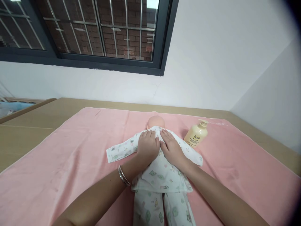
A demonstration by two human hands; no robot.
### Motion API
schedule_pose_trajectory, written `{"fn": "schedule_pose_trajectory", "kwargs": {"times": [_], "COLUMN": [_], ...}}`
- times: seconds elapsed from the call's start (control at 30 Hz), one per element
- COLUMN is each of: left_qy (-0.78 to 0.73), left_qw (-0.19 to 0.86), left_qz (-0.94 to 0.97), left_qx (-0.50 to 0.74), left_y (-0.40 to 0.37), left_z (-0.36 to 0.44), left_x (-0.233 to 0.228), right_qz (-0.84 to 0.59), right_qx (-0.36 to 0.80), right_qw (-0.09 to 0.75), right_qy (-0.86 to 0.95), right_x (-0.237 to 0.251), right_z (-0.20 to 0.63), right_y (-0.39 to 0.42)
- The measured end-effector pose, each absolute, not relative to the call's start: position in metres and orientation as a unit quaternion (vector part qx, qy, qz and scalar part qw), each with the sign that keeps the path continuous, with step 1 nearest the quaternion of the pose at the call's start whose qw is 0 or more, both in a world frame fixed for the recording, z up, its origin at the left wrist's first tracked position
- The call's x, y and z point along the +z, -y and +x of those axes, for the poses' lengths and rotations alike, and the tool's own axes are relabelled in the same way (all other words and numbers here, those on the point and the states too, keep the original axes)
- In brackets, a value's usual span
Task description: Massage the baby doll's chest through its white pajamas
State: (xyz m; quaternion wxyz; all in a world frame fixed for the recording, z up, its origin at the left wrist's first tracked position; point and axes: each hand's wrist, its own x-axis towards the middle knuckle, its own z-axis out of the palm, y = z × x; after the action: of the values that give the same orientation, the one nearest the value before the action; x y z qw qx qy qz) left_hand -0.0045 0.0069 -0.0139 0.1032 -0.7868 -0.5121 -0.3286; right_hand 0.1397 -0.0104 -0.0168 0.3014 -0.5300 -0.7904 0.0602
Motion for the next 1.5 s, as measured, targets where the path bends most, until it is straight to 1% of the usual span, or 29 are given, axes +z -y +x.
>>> {"fn": "schedule_pose_trajectory", "kwargs": {"times": [0.17,0.23,0.4,0.5,0.63,0.77,0.87,1.0,1.1,1.2,1.33,1.5], "left_qy": [0.464,0.458,0.481,0.483,0.493,0.503,0.503,0.480,0.487,0.513,0.529,0.554], "left_qw": [0.172,0.185,0.182,0.162,0.084,0.019,-0.003,0.014,0.060,0.103,0.105,0.045], "left_qz": [-0.818,-0.824,-0.793,-0.785,-0.781,-0.792,-0.797,-0.813,-0.809,-0.800,-0.799,-0.784], "left_qx": [-0.292,-0.277,-0.325,-0.353,-0.374,-0.346,-0.333,-0.329,-0.323,-0.294,-0.266,-0.277], "left_y": [-0.002,0.000,0.005,0.004,-0.006,-0.019,-0.022,-0.015,-0.001,0.017,0.030,0.012], "left_z": [-0.004,-0.004,-0.002,-0.003,-0.008,-0.012,-0.014,-0.013,-0.009,-0.002,0.003,-0.003], "left_x": [-0.012,-0.013,-0.014,-0.014,-0.014,-0.016,-0.018,-0.016,-0.010,-0.007,-0.010,-0.015], "right_qz": [-0.534,-0.535,-0.522,-0.529,-0.546,-0.568,-0.552,-0.535,-0.511,-0.492,-0.536,-0.603], "right_qx": [0.066,0.081,0.121,0.098,0.061,0.012,0.008,0.056,0.100,0.109,0.076,0.063], "right_qw": [0.296,0.287,0.255,0.244,0.227,0.222,0.231,0.277,0.305,0.314,0.295,0.230], "right_qy": [0.789,0.791,0.805,0.807,0.804,0.792,0.801,0.796,0.797,0.805,0.787,0.761], "right_x": [-0.016,-0.014,-0.009,-0.007,-0.007,-0.006,-0.005,-0.007,-0.009,-0.012,-0.012,-0.005], "right_z": [0.139,0.142,0.150,0.148,0.135,0.117,0.111,0.124,0.140,0.151,0.149,0.134], "right_y": [0.011,0.009,0.003,0.002,0.013,0.040,0.053,0.034,0.008,-0.006,-0.001,0.020]}}
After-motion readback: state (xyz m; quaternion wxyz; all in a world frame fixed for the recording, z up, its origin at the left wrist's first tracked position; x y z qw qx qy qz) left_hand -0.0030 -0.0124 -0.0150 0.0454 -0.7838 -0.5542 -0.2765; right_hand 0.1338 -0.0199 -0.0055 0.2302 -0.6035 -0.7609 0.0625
